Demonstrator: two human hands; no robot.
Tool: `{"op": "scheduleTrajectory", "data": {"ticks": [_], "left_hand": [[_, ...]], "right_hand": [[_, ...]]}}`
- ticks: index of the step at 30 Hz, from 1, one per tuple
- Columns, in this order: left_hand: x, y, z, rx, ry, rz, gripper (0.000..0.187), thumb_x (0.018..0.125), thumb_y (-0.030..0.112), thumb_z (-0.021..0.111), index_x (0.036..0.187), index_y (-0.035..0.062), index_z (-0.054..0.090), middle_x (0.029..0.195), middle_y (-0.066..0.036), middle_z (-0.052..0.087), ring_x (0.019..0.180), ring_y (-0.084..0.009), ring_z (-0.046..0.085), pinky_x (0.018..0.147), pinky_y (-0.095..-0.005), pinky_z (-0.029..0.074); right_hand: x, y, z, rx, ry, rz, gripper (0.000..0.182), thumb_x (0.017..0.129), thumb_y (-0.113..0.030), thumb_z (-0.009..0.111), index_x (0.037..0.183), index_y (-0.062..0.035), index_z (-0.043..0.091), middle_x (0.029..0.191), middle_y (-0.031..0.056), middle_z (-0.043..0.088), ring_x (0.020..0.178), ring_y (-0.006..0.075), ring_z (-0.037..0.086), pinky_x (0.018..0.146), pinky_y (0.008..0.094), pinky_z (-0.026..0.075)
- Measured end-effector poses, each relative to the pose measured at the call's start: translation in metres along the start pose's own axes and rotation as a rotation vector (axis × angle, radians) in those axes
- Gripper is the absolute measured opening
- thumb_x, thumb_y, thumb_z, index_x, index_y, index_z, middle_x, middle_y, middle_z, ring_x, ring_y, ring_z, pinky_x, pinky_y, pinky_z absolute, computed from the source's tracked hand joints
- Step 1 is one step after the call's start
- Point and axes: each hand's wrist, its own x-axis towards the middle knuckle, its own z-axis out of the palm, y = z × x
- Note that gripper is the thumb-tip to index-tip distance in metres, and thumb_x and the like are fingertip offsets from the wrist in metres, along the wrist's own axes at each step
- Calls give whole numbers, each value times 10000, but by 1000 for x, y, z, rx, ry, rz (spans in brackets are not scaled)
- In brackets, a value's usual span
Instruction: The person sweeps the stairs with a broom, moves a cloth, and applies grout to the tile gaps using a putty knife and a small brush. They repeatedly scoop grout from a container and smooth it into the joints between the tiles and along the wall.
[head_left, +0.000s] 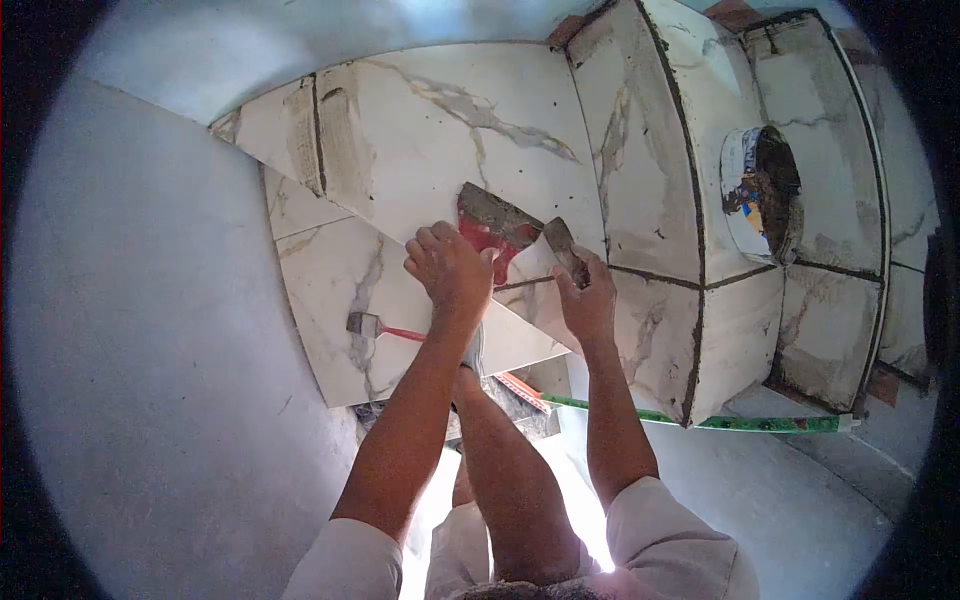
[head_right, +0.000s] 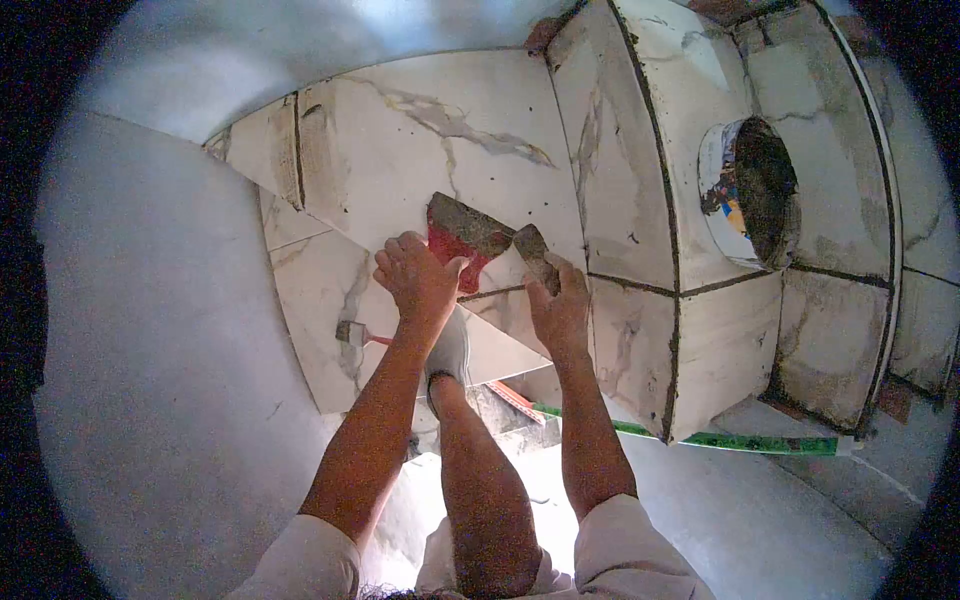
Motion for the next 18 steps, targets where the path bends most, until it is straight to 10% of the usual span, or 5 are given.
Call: {"op": "scheduleTrajectory", "data": {"ticks": [10,12,18], "left_hand": [[14,-22,-2,-223,-54,171,532,684,305,756,1045,-6,519,984,-130,589,934,-243,557,816,-420,393],[21,-37,-19,-924,-550,40,462,805,218,666,1154,-35,499,1068,-121,588,991,-200,568,861,-364,439],[7,-67,-41,-1644,-537,-106,306,885,66,517,1178,-6,466,1097,-121,572,945,-201,598,820,-370,519]], "right_hand": [[0,-1,-7,21,65,-70,386,761,-158,691,1109,-53,559,1037,163,584,923,310,585,810,398,467],[-1,-9,-18,31,55,-103,397,752,-156,701,1111,-59,562,1036,162,589,920,310,588,801,392,472],[0,-41,-32,142,-109,-126,419,730,-170,723,1111,-80,576,1021,158,595,905,317,591,791,392,478]]}}
